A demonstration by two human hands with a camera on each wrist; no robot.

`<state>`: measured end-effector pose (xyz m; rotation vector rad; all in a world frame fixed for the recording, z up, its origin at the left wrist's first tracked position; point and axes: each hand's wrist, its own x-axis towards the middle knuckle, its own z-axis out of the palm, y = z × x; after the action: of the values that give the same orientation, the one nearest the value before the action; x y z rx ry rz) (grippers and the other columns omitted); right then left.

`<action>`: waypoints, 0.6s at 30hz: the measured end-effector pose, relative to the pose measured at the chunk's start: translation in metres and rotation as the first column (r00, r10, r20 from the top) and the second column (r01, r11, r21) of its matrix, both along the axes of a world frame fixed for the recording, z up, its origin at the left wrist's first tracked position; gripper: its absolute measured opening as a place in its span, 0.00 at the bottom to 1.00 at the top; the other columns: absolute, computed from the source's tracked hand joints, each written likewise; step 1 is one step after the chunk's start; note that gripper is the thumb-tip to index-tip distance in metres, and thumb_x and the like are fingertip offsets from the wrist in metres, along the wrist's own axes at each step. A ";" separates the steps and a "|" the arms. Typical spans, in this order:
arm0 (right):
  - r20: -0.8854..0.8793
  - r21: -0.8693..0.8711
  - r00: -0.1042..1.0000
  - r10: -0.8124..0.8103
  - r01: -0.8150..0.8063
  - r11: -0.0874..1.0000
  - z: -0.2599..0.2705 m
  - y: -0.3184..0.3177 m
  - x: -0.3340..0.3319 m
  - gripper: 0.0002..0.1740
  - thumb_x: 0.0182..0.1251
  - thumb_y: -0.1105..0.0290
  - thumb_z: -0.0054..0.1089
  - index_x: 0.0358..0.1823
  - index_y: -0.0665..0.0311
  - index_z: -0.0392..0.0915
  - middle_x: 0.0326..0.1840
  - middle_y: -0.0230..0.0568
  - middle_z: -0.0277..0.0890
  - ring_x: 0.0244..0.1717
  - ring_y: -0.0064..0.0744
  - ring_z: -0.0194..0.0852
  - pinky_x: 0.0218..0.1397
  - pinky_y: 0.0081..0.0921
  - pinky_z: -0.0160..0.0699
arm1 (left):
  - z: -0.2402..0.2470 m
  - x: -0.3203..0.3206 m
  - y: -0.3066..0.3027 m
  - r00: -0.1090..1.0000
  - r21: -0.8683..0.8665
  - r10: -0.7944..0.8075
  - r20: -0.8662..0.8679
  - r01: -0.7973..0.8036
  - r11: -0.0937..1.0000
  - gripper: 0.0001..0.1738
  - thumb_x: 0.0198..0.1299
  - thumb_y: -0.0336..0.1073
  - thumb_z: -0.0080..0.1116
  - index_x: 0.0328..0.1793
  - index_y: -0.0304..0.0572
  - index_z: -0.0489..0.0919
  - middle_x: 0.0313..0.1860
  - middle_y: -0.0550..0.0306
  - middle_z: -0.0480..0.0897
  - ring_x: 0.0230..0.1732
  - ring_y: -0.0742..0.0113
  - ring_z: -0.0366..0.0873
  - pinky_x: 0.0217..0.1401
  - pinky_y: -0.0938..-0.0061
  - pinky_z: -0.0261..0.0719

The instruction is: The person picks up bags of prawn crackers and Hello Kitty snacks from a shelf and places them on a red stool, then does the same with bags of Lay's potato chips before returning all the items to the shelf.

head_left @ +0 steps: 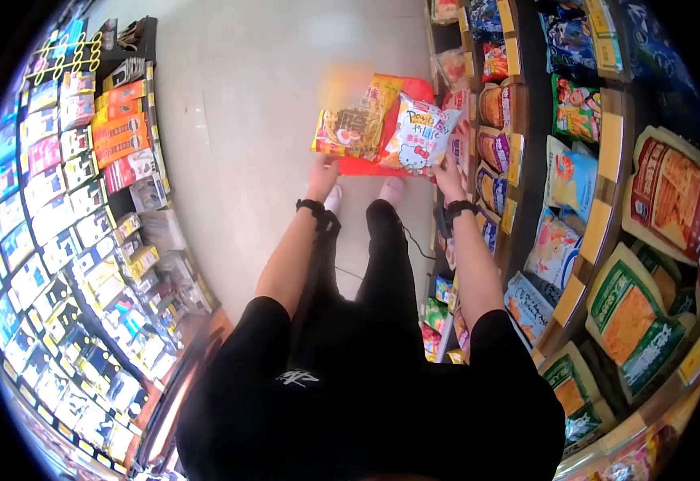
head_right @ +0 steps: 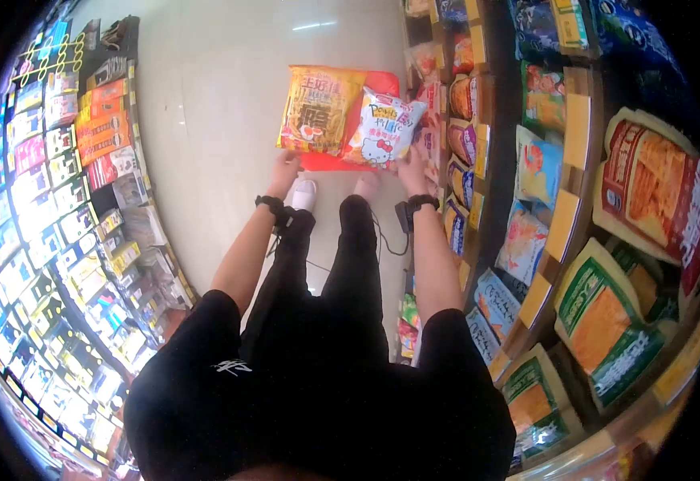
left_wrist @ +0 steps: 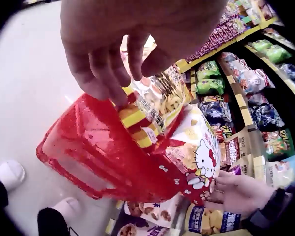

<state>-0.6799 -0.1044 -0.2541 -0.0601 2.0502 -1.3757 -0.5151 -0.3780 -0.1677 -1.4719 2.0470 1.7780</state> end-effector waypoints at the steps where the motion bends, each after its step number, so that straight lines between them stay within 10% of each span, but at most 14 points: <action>1: -0.077 -0.003 0.995 -0.066 0.066 0.998 0.023 -0.006 0.007 0.23 0.57 0.78 0.53 0.56 0.71 0.65 0.56 0.39 0.68 0.53 0.27 0.68 0.55 0.22 0.65 | 0.006 0.001 -0.008 0.999 -0.022 -0.042 -0.017 0.042 0.999 0.14 0.58 0.34 0.50 0.46 0.32 0.76 0.33 0.50 0.81 0.28 0.65 0.80 0.32 0.73 0.77; 8: 0.117 -0.181 0.922 -0.368 0.384 0.905 0.102 0.003 0.047 0.14 0.55 0.72 0.58 0.44 0.57 0.71 0.38 0.29 0.72 0.42 0.20 0.67 0.43 0.21 0.64 | 0.036 0.038 -0.028 0.998 0.079 -0.035 -0.052 0.039 0.996 0.15 0.60 0.37 0.48 0.47 0.35 0.76 0.35 0.52 0.80 0.28 0.68 0.81 0.23 0.78 0.74; 14: -0.096 0.122 0.938 -0.333 0.344 0.931 0.034 0.081 0.137 0.10 0.55 0.67 0.55 0.40 0.55 0.72 0.29 0.23 0.68 0.19 0.17 0.61 0.18 0.16 0.56 | 0.090 0.080 -0.030 0.972 0.158 -0.194 -0.132 0.214 0.964 0.16 0.61 0.38 0.46 0.51 0.38 0.74 0.37 0.54 0.79 0.32 0.69 0.79 0.31 0.77 0.75; 18: -0.020 0.151 0.906 -0.422 0.420 0.895 0.121 0.083 0.216 0.07 0.55 0.67 0.54 0.35 0.56 0.72 0.23 0.23 0.66 0.23 0.18 0.63 0.27 0.19 0.63 | 0.108 0.105 -0.031 0.920 0.228 -0.361 -0.152 0.388 0.893 0.15 0.61 0.37 0.45 0.50 0.38 0.74 0.34 0.55 0.79 0.30 0.71 0.78 0.30 0.79 0.74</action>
<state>-0.4642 -0.0212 -0.1334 0.4875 2.2352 -1.4534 -0.4099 -0.4085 -0.0596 -0.8582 1.8925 1.8933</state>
